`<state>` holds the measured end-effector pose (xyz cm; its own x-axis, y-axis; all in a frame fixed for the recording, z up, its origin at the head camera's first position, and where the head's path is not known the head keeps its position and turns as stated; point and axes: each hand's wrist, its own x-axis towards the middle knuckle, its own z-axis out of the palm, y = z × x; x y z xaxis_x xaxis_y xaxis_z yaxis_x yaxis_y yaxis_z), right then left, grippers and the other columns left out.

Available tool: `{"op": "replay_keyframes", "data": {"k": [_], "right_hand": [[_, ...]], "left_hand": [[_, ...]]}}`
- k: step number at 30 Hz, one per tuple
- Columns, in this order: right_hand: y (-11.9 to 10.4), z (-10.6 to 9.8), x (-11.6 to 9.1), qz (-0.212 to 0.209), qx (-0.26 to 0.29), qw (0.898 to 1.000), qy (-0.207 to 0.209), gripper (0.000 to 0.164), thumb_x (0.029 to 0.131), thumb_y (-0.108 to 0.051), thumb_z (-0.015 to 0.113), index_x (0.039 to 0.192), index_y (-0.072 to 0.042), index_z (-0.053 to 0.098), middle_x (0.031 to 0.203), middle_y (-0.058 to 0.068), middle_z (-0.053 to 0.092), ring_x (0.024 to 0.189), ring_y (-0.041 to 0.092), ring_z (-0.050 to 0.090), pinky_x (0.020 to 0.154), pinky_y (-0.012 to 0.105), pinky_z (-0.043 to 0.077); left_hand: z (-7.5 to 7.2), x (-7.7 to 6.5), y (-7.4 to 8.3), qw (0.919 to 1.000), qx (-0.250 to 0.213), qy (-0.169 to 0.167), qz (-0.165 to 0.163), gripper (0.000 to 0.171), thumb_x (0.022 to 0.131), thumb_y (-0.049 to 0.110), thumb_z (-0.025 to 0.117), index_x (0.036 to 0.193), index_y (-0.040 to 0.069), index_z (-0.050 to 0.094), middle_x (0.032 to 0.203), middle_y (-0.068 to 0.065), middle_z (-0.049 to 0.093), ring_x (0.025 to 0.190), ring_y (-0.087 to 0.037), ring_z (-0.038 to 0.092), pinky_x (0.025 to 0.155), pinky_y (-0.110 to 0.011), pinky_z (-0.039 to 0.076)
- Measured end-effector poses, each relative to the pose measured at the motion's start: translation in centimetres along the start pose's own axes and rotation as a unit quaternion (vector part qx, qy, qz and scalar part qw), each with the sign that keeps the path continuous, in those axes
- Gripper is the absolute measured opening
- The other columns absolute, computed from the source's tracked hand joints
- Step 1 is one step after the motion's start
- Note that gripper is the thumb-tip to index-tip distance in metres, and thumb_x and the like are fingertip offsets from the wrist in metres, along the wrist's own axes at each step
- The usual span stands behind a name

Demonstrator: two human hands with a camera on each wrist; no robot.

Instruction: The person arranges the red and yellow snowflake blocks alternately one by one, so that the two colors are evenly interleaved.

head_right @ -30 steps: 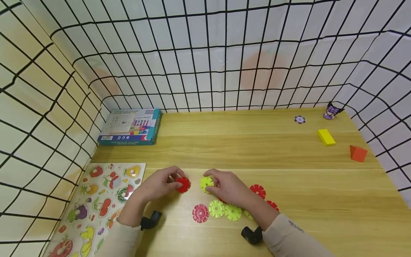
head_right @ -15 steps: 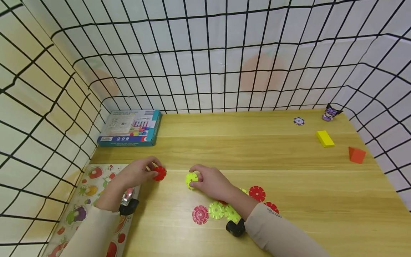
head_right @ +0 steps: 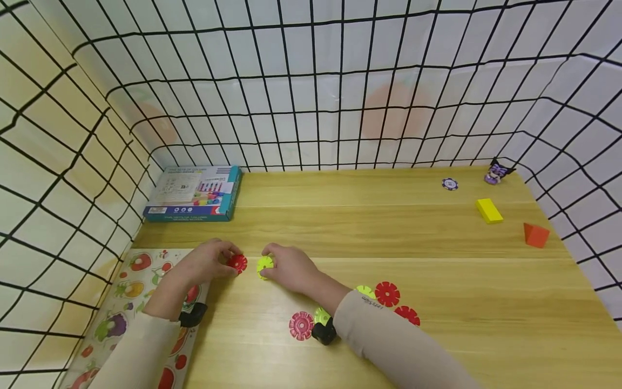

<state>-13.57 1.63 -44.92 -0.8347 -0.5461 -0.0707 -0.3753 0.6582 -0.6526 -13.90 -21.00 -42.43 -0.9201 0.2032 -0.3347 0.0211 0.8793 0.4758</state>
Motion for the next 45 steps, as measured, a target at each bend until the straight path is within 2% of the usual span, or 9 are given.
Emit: {"op": "replay_keyframes", "data": {"k": [3, 9, 12, 17, 19, 22, 25, 28, 45], "right_hand": [[-0.1, 0.1, 0.8, 0.0, -0.031, 1.0, -0.004, 0.043, 0.083, -0.037, 0.068, 0.119, -0.016, 0.057, 0.068, -0.009, 0.053, 0.059, 0.008, 0.048, 0.061, 0.028, 0.041], [-0.3, 0.5, 1.8, 0.013, -0.07, 0.997, -0.016, 0.044, 0.083, -0.043, 0.066, 0.117, -0.018, 0.057, 0.095, -0.007, 0.063, 0.083, 0.011, 0.059, 0.075, 0.031, 0.046], [-0.3, 0.6, 2.0, 0.021, -0.085, 0.996, -0.013, 0.043, 0.082, -0.046, 0.065, 0.116, -0.02, 0.057, 0.102, -0.006, 0.064, 0.091, 0.014, 0.06, 0.076, 0.033, 0.046], [-0.3, 0.6, 2.1, 0.021, -0.093, 0.995, -0.017, 0.043, 0.081, -0.049, 0.065, 0.114, -0.022, 0.058, 0.103, -0.007, 0.064, 0.089, 0.015, 0.06, 0.073, 0.033, 0.046], [-0.1, 0.4, 2.1, 0.016, -0.088, 0.996, -0.03, 0.045, 0.08, -0.05, 0.066, 0.116, -0.024, 0.057, 0.098, -0.008, 0.064, 0.084, 0.013, 0.06, 0.072, 0.032, 0.045], [0.2, 0.2, 2.1, 0.011, -0.069, 0.996, -0.055, 0.047, 0.078, -0.047, 0.069, 0.118, -0.026, 0.056, 0.08, -0.008, 0.063, 0.07, 0.011, 0.057, 0.067, 0.03, 0.044], [0.5, 0.1, 2.2, 0.015, -0.047, 0.996, -0.069, 0.046, 0.078, -0.043, 0.07, 0.119, -0.028, 0.055, 0.061, -0.007, 0.056, 0.057, 0.011, 0.052, 0.061, 0.029, 0.042], [0.8, 0.2, 2.4, 0.017, -0.04, 0.997, -0.067, 0.045, 0.078, -0.044, 0.069, 0.118, -0.029, 0.055, 0.059, -0.008, 0.054, 0.055, 0.009, 0.051, 0.059, 0.028, 0.041], [0.7, 0.2, 2.2, 0.017, -0.056, 0.996, -0.06, 0.046, 0.079, -0.047, 0.068, 0.118, -0.028, 0.054, 0.058, -0.01, 0.054, 0.056, 0.009, 0.051, 0.063, 0.028, 0.041]], "left_hand": [[0.1, 0.2, -0.3, 1.0, -0.001, 0.001, 0.001, 0.035, 0.072, 0.022, 0.08, 0.104, 0.022, 0.065, 0.098, -0.002, 0.056, 0.088, -0.02, 0.051, 0.079, -0.037, 0.045], [0.1, 0.6, -0.9, 0.9998, -0.02, -0.005, -0.002, 0.036, 0.071, 0.023, 0.081, 0.102, 0.025, 0.065, 0.096, 0.0, 0.058, 0.088, -0.02, 0.051, 0.076, -0.034, 0.046], [0.1, 0.8, -1.2, 0.9995, -0.031, -0.01, -0.001, 0.036, 0.07, 0.024, 0.082, 0.102, 0.024, 0.065, 0.095, 0.001, 0.059, 0.087, -0.02, 0.052, 0.075, -0.033, 0.047], [-0.1, 1.1, -1.3, 0.9995, -0.027, -0.016, 0.007, 0.037, 0.07, 0.026, 0.082, 0.102, 0.025, 0.065, 0.096, 0.002, 0.06, 0.088, -0.019, 0.052, 0.076, -0.034, 0.047], [-0.1, 1.1, -1.4, 0.9995, -0.024, -0.015, 0.012, 0.036, 0.07, 0.027, 0.081, 0.102, 0.025, 0.065, 0.095, 0.002, 0.06, 0.088, -0.019, 0.052, 0.077, -0.035, 0.047], [-0.2, 1.1, -1.5, 0.9995, -0.018, -0.013, 0.02, 0.036, 0.07, 0.028, 0.081, 0.102, 0.024, 0.065, 0.095, 0.002, 0.059, 0.087, -0.019, 0.052, 0.076, -0.035, 0.047], [-0.3, 1.1, -1.6, 0.9995, -0.018, -0.012, 0.024, 0.036, 0.07, 0.028, 0.081, 0.103, 0.024, 0.065, 0.095, 0.002, 0.059, 0.087, -0.019, 0.052, 0.077, -0.035, 0.046], [-0.3, 1.1, -1.7, 0.9993, -0.019, -0.016, 0.026, 0.037, 0.07, 0.027, 0.081, 0.103, 0.024, 0.065, 0.095, 0.002, 0.059, 0.088, -0.019, 0.051, 0.077, -0.035, 0.046], [-0.7, 0.6, -1.4, 0.9994, -0.014, -0.022, 0.023, 0.04, 0.071, 0.028, 0.081, 0.107, 0.024, 0.064, 0.098, 0.002, 0.059, 0.089, -0.019, 0.052, 0.076, -0.035, 0.047]]}}
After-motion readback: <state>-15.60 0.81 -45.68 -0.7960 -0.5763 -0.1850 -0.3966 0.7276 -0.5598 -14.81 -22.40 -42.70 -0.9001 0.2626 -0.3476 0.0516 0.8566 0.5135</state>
